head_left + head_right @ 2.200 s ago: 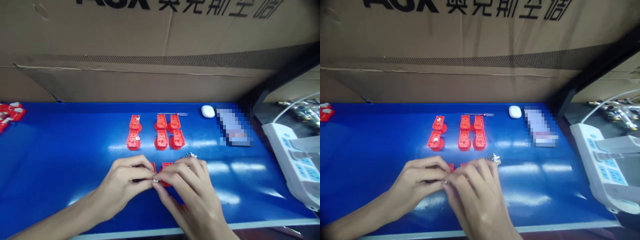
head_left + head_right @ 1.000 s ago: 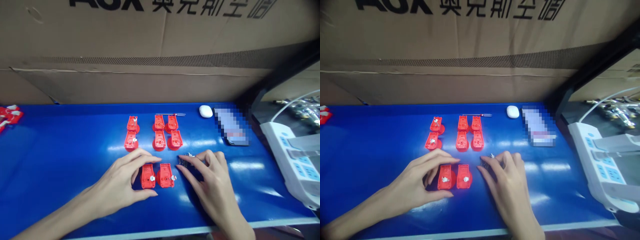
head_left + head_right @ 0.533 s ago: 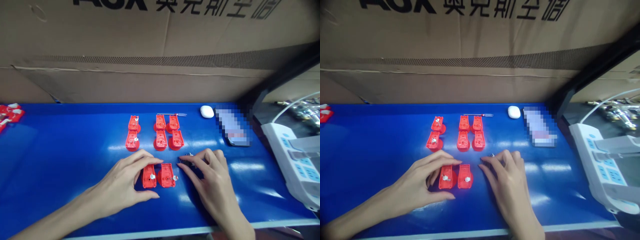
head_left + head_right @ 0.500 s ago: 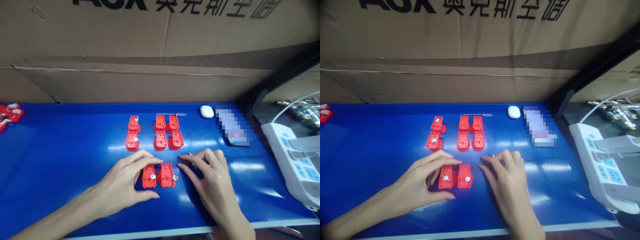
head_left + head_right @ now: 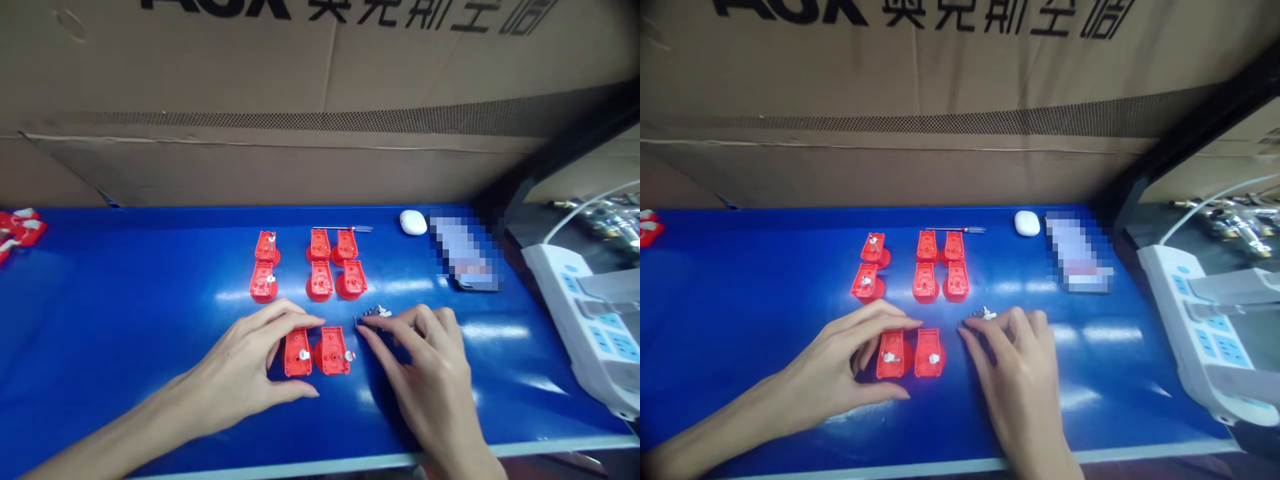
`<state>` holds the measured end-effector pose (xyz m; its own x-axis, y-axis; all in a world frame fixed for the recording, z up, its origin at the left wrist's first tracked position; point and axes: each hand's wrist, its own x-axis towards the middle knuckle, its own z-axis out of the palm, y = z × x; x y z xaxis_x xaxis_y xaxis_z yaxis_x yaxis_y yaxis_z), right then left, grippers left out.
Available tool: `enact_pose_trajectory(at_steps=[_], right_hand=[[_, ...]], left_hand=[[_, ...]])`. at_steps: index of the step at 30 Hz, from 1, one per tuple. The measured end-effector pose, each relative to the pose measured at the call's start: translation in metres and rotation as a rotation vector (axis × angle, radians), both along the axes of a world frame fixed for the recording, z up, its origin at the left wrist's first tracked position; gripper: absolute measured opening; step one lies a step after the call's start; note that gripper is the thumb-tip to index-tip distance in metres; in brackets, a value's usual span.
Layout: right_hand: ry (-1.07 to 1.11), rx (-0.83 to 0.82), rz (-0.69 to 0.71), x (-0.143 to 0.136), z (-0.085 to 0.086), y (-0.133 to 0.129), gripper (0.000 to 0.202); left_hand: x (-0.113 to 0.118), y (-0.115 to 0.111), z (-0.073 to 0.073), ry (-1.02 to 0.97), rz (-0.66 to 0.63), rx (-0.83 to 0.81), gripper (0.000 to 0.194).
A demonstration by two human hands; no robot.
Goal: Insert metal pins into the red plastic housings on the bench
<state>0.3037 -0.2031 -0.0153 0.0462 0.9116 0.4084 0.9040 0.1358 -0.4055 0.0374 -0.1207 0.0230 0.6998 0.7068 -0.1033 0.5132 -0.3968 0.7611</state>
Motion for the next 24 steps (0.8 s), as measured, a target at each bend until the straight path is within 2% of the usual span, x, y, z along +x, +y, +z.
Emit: enact_pose_trajectory(at_steps=[17, 24], right_hand=[[0.029, -0.032, -0.049, -0.007, -0.004, 0.01, 0.016], [0.084, -0.034, -0.113, -0.014, -0.002, 0.008, 0.019]], left_hand=[[-0.002, -0.001, -0.001, -0.001, -0.006, -0.024, 0.068], [-0.002, -0.001, 0.001, -0.004, -0.006, -0.023, 0.067]])
